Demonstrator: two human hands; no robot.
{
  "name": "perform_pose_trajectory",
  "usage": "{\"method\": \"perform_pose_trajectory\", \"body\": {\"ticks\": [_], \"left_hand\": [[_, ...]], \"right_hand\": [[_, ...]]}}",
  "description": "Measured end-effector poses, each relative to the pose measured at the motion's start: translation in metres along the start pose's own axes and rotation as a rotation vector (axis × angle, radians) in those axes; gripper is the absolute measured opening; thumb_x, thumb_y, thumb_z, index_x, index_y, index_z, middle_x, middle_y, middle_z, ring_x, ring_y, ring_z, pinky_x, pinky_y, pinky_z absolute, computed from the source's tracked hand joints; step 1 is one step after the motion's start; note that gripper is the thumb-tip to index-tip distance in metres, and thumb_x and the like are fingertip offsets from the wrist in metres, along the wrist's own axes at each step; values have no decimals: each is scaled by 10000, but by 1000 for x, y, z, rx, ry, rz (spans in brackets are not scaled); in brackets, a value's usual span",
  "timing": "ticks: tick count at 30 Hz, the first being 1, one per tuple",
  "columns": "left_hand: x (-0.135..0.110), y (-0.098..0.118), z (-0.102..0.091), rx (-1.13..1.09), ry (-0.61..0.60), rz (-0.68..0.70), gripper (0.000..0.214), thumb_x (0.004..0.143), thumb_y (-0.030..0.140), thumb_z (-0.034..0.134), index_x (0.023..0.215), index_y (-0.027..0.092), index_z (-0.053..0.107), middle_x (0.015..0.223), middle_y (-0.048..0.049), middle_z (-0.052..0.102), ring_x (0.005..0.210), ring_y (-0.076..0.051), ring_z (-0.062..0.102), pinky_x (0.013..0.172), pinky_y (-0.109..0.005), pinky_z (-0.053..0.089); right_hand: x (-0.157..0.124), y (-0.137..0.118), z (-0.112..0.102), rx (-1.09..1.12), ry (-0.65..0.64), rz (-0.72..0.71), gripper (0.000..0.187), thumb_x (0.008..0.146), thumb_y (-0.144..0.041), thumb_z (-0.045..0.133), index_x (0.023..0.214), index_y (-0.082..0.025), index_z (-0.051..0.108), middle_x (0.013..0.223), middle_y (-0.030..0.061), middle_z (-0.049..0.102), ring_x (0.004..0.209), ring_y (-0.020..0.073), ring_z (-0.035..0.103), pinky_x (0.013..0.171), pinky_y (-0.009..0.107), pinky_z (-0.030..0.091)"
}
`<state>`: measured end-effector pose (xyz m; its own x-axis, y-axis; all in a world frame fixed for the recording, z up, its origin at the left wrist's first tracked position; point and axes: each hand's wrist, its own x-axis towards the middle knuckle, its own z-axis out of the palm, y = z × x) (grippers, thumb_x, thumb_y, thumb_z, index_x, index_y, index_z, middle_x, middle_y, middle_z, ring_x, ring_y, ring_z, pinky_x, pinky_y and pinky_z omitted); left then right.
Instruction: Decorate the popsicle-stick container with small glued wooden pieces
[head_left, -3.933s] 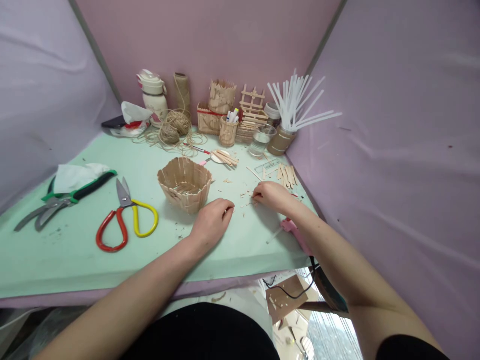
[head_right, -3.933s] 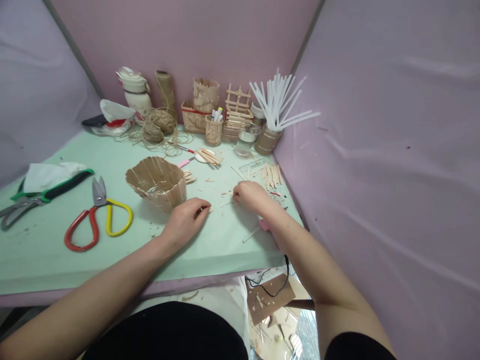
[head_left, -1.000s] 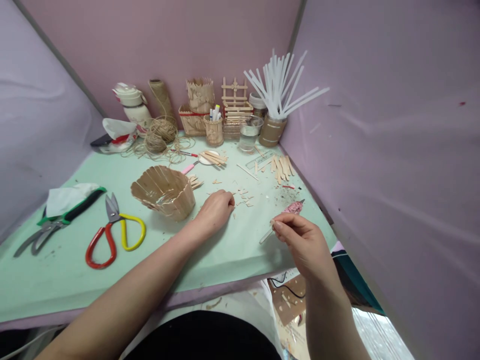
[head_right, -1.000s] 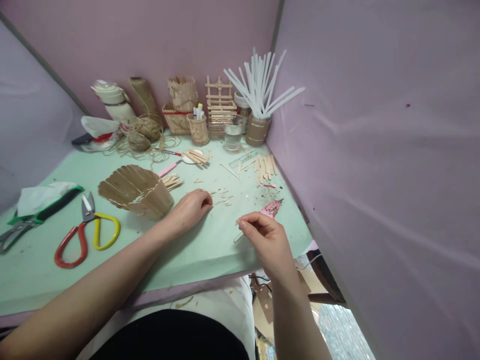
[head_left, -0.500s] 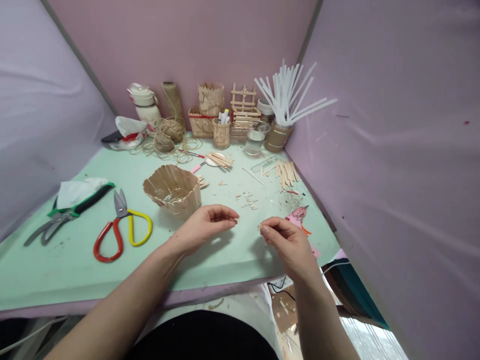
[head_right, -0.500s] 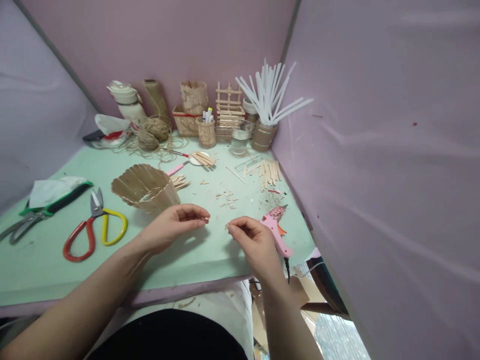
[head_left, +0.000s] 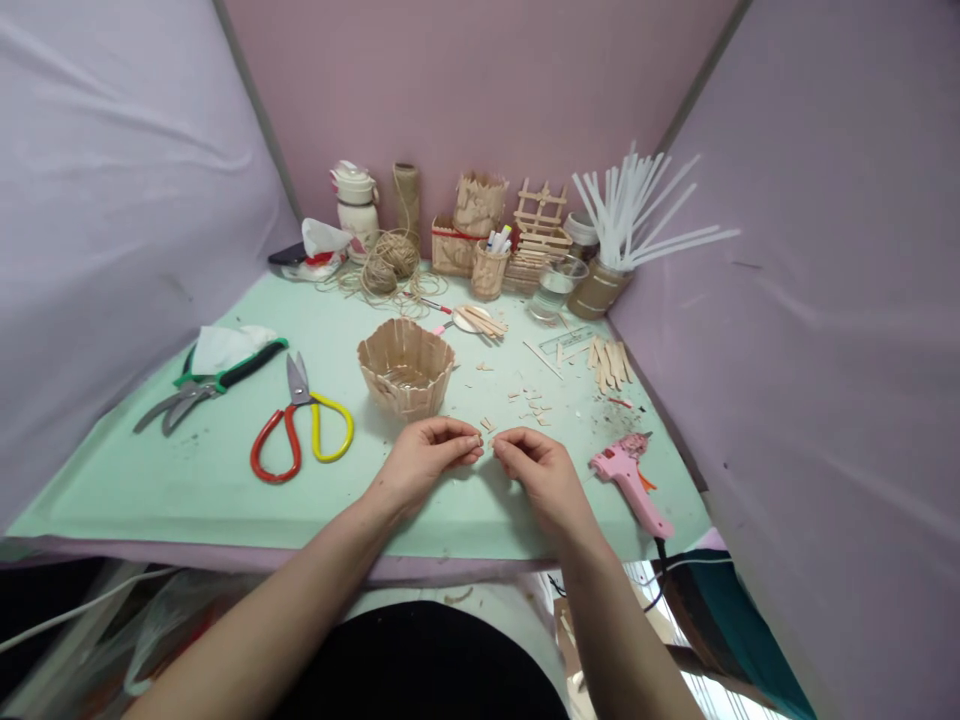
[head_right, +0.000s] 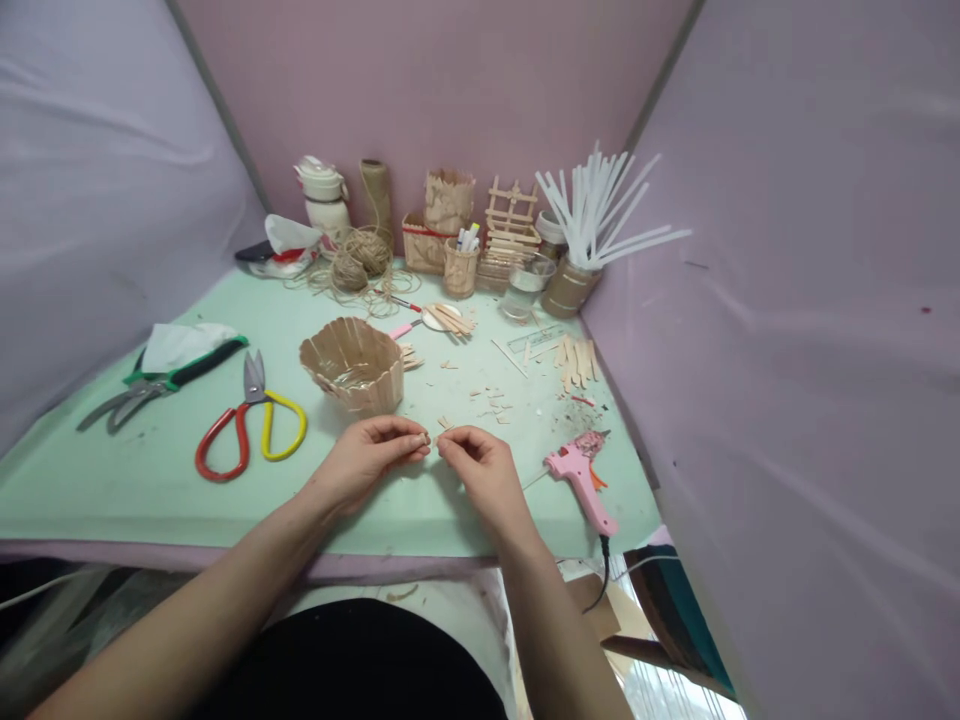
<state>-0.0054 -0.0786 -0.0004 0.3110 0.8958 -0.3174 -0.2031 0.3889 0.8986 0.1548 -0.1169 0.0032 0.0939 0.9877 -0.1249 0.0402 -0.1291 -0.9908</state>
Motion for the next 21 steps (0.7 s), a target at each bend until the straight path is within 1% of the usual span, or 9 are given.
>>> {"method": "perform_pose_trajectory", "body": {"ticks": [3,7,9,17,21], "left_hand": [[-1,-4,-2,2,45,12,250,613,279,800,793,128,714,737,-56,710,728,-146,660,748,-279,528],[-2,-5,-2,20,41,42,340,637,257,784,937,127,692,732,-51,711,694,-143,666,705,-277,540],[-2,-5,-2,17,39,53,365,644,242,780,972,128,670,728,-44,708,678,-139,666,689,-272,542],[-1,-8,-2,-34,53,30,293,640,225,784,866,123,628,705,-42,701,653,-129,672,666,-247,540],[-1,-10,-3,-45,45,31,275,633,241,794,815,127,621,706,-35,696,646,-121,670,667,-240,539]], "right_hand": [[3,4,3,-2,-5,14,206,743,-382,672,745,-176,680,562,-38,509,561,107,419,561,243,343],[5,3,6,-29,-10,26,234,742,-398,668,752,-165,680,572,-31,511,559,107,410,548,242,334],[6,2,6,-38,-18,33,233,743,-396,666,747,-163,680,580,-29,516,553,103,406,538,237,329],[7,3,7,-42,-17,38,228,707,-403,704,722,-176,693,574,-29,545,530,97,418,530,237,343],[8,6,6,-50,-24,33,217,726,-397,695,722,-180,695,572,-28,557,524,99,424,526,239,341]]}}
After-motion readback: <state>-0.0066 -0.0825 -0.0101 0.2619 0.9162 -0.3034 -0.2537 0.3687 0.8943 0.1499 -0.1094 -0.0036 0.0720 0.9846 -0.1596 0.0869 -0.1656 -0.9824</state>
